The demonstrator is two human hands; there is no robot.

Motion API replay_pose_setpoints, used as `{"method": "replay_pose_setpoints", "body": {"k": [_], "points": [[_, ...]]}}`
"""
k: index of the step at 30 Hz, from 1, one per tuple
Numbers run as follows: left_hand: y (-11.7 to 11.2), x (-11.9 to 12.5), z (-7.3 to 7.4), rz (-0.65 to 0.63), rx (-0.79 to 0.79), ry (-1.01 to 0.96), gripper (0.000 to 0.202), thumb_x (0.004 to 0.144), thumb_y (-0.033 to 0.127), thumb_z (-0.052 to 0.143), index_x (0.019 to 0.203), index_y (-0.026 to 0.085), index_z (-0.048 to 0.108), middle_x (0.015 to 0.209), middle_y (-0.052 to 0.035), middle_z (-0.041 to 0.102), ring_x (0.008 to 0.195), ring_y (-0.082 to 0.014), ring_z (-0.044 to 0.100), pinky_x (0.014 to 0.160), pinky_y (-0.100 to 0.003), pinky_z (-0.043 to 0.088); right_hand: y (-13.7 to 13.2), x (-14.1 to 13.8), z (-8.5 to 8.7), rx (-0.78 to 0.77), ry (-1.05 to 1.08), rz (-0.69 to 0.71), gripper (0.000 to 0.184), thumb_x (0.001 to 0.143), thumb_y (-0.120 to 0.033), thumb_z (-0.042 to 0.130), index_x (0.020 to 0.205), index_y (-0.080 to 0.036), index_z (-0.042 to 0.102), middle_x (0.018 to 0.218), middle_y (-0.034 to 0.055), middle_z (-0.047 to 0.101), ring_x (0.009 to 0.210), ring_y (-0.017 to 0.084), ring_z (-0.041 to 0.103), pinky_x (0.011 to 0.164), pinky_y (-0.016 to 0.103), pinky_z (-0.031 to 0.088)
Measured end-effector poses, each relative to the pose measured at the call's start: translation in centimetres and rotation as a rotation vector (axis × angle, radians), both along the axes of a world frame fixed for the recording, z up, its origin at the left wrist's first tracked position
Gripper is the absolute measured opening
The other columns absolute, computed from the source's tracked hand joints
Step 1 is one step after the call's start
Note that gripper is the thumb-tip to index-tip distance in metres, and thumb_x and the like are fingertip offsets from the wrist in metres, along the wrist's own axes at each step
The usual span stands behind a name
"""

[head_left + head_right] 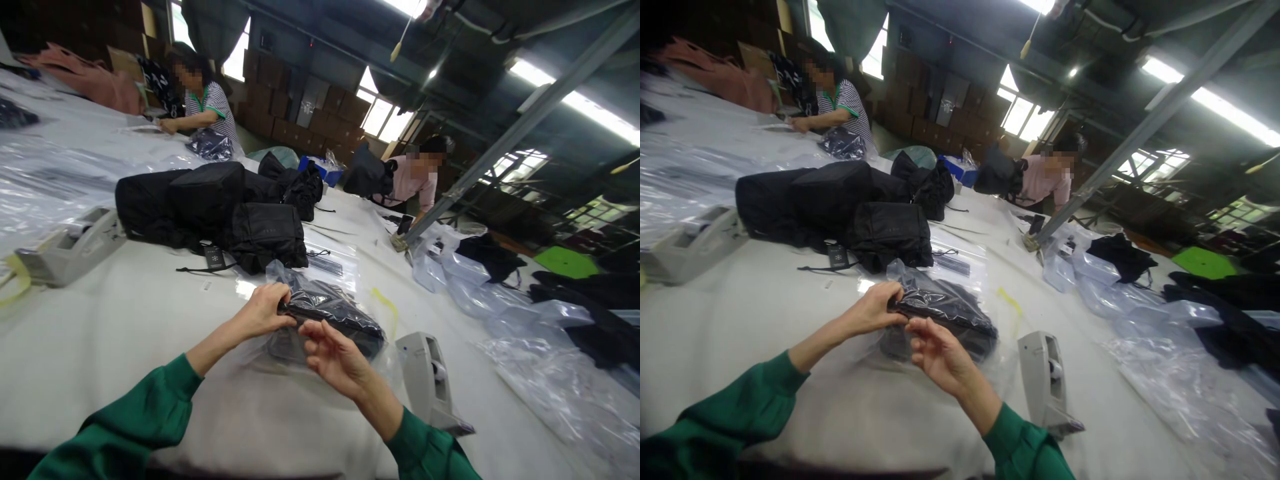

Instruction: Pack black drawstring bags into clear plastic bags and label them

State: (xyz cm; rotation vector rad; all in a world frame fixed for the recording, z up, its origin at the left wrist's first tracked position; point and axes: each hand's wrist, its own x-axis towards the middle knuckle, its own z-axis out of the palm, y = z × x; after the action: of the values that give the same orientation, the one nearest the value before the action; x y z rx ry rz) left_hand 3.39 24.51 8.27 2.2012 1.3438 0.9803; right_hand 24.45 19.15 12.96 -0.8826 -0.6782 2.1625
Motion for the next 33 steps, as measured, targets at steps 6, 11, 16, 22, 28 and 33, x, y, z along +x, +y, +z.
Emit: {"method": "replay_pose_setpoints", "body": {"k": [6,11,16,22,28,33], "points": [[-0.2,0.0,0.4,0.0,-0.012,0.026,0.035,0.066,0.035,0.075,0.078,0.022,0.045,0.076,0.0019,0.056,0.075,-0.02,0.052,0.068,-0.03,0.033,-0.7,0.3,-0.5,-0.081,0.142,-0.074,0.029,0.077,-0.029,0.078,0.1,-0.015,0.068,0.09,0.001,0.067,0.064,0.007,0.051,0.061,0.022,0.04],[-0.6,0.0,0.5,0.001,-0.015,0.057,0.037,0.067,0.04,0.076,0.083,0.021,0.049,0.083,0.0011,0.061,0.082,-0.0222,0.055,0.085,-0.039,0.034,-1.4,0.2,0.2,-0.087,0.2,-0.072,0.03,0.08,-0.033,0.074,0.103,-0.015,0.065,0.065,-0.0058,0.053,0.051,0.006,0.039,0.054,0.021,0.033],[-1.1,-1.0,1.8,-0.021,0.018,0.073,0.046,0.063,0.048,0.081,0.092,0.022,0.057,0.102,-0.0039,0.065,0.098,-0.0275,0.057,0.096,-0.046,0.032,-2.6,0.7,1.1,-0.005,0.248,-0.009,0.025,0.089,-0.042,0.061,0.102,-0.021,0.064,0.052,-0.0104,0.032,0.042,0.007,0.016,0.048,0.022,0.021],[-6.8,-0.2,5.7,0.087,0.191,-0.189,0.033,0.079,0.044,0.072,0.104,0.024,0.065,0.103,-0.0066,0.067,0.097,-0.0252,0.057,0.088,-0.038,0.043,-4.7,1.5,1.5,0.037,0.347,0.042,0.025,0.092,-0.046,0.056,0.102,-0.025,0.065,0.045,-0.0107,0.035,0.038,0.007,0.01,0.045,0.022,0.018],[-12.4,5.5,4.9,0.029,-0.017,-0.506,0.015,0.079,0.032,0.073,0.092,0.025,0.071,0.088,-0.0042,0.071,0.084,-0.0224,0.062,0.076,-0.033,0.049,-6.5,1.3,0.9,0.082,0.369,0.114,0.026,0.09,-0.049,0.059,0.105,-0.029,0.067,0.044,-0.0103,0.04,0.037,0.006,0.014,0.044,0.02,0.02],[-13.8,7.7,3.1,0.117,-0.135,-0.595,0.018,0.086,0.032,0.062,0.071,0.023,0.067,0.071,-0.0014,0.066,0.07,-0.0187,0.06,0.068,-0.03,0.045,-8.1,1.5,-0.5,0.186,0.19,0.012,0.025,0.091,-0.046,0.061,0.103,-0.026,0.069,0.044,-0.0098,0.041,0.037,0.005,0.02,0.046,0.021,0.025]]}}
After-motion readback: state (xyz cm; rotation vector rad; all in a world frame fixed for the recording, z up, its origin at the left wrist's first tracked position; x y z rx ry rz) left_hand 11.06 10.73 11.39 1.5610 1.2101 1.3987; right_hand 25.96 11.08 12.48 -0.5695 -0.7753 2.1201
